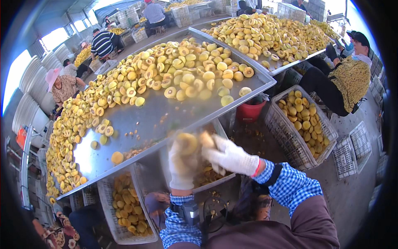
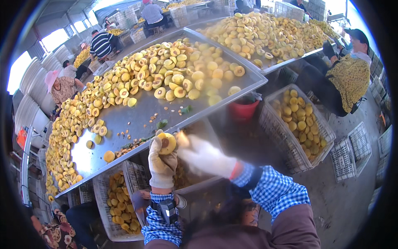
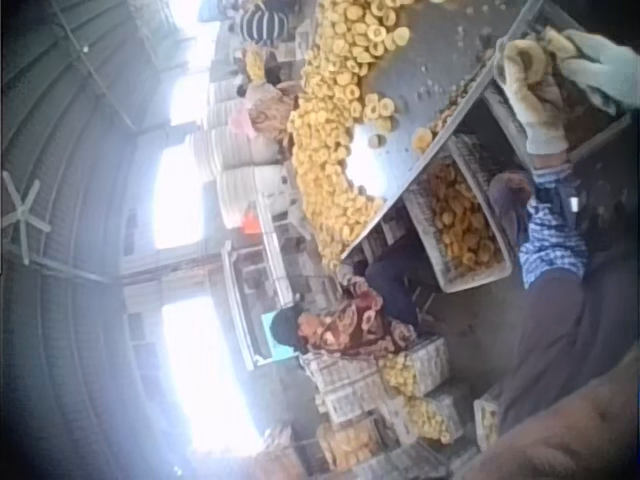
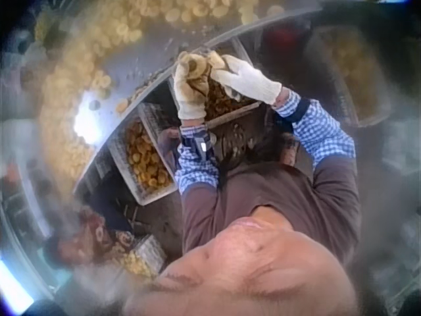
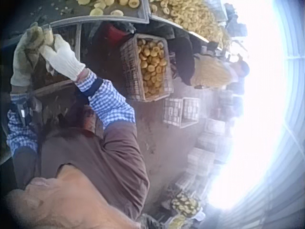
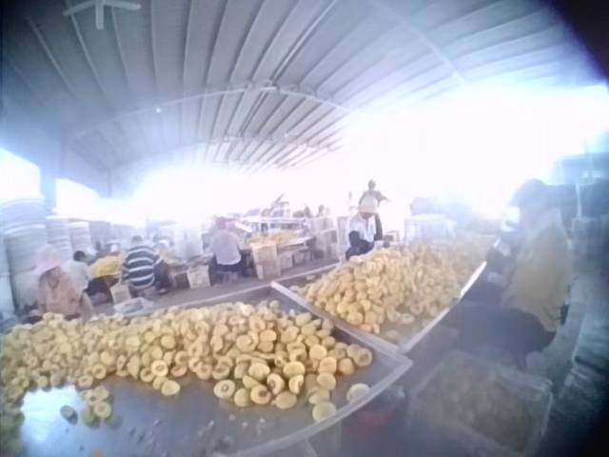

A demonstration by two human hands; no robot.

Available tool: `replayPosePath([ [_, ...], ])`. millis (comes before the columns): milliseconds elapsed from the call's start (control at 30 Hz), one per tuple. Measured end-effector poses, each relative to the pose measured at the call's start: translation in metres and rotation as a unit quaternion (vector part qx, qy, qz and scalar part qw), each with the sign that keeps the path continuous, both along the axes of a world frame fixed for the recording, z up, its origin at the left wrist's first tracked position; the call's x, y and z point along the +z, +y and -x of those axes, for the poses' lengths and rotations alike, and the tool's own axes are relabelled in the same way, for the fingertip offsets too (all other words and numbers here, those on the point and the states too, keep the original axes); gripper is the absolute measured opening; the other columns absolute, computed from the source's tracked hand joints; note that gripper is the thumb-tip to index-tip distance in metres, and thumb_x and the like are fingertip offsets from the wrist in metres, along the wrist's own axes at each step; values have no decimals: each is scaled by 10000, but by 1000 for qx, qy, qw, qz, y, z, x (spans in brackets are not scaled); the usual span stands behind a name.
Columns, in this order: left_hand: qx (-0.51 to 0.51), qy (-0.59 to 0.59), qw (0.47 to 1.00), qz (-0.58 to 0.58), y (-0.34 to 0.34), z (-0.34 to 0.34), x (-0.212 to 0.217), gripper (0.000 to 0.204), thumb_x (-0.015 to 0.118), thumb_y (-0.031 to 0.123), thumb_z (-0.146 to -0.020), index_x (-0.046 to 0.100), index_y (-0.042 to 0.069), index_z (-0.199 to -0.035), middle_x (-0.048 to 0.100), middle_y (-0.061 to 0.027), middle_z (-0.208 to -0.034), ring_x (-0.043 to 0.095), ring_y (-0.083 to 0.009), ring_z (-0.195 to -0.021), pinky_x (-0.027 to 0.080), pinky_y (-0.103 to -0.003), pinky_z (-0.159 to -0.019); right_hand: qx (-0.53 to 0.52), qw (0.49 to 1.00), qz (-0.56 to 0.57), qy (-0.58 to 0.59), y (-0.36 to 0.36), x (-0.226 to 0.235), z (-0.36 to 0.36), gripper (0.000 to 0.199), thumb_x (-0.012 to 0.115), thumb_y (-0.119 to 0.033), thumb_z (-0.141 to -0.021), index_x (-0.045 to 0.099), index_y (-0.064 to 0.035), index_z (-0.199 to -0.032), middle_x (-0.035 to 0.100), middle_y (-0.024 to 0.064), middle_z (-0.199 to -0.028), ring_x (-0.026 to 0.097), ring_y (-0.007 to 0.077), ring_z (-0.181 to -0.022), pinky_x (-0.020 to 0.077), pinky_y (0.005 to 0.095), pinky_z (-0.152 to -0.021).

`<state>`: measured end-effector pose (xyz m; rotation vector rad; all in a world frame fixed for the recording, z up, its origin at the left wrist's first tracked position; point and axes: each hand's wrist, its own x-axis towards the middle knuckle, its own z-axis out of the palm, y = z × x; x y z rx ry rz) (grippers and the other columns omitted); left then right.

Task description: The person picks up halved yellow fruit from a stainless steel table, removes the pit using a small tool, and places the fruit into a crate while discarding the pits into a bin beneath the table.

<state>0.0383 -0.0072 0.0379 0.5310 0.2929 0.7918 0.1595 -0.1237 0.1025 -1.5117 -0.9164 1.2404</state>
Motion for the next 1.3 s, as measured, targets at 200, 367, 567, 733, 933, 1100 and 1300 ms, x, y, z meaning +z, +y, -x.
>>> replayPosePath([
  [200,74,24,997,-25,-17,3,9,432,564,412,-915,526,31,-1116,580,-155,-1036,593,-326,-974,513,-430,-874,-9,997,2,-71,-14,-32,37,333,555,-290,-902,471,-16,-1070,576,62,-622,564,133,-491,446,276,-469],
  [367,82,56,993,-69,-24,8,13,503,501,475,-930,508,6,-1111,562,-183,-1110,586,-335,-1013,508,-448,-908,-37,982,-34,-180,-17,-40,57,402,561,-363,-881,479,-14,-1064,625,238,-869,626,399,-802,484,444,-692],
  [567,137,92,979,-119,-30,6,8,529,451,473,-952,512,-25,-1121,573,-173,-1087,593,-295,-984,523,-428,-875,-73,980,-44,-180,-21,-38,68,443,563,-342,-873,435,-13,-1141,613,281,-925,598,458,-867,475,497,-716],
  [733,125,164,968,-145,-23,14,8,506,402,448,-975,541,-28,-1073,608,-169,-1002,626,-286,-882,557,-421,-768,-4,980,-27,-198,-20,-51,65,442,559,-308,-873,429,-4,-1166,630,228,-846,642,370,-746,498,439,-633],
  [933,191,275,922,-196,-16,9,-6,432,371,377,-993,550,-15,-962,653,-167,-895,660,-275,-694,573,-365,-582,-7,996,-29,-90,-19,-54,66,345,527,-235,-910,450,-10,-1160,572,64,-660,552,128,-499,439,296,-439],
  [1100,167,263,927,-210,-19,8,-2,429,394,367,-991,575,-19,-944,656,-152,-875,660,-258,-711,572,-357,-601,65,995,-21,76,-26,-55,54,292,494,-294,-936,485,-40,-1081,588,87,-739,561,140,-537,434,268,-455],
  [1300,-28,325,935,-143,-5,14,9,507,346,397,-1000,617,-26,-930,652,-134,-809,642,-228,-661,556,-333,-572,153,966,-4,206,-32,-41,40,231,493,-278,-962,465,-62,-882,512,-14,-626,487,71,-458,393,219,-397],
])
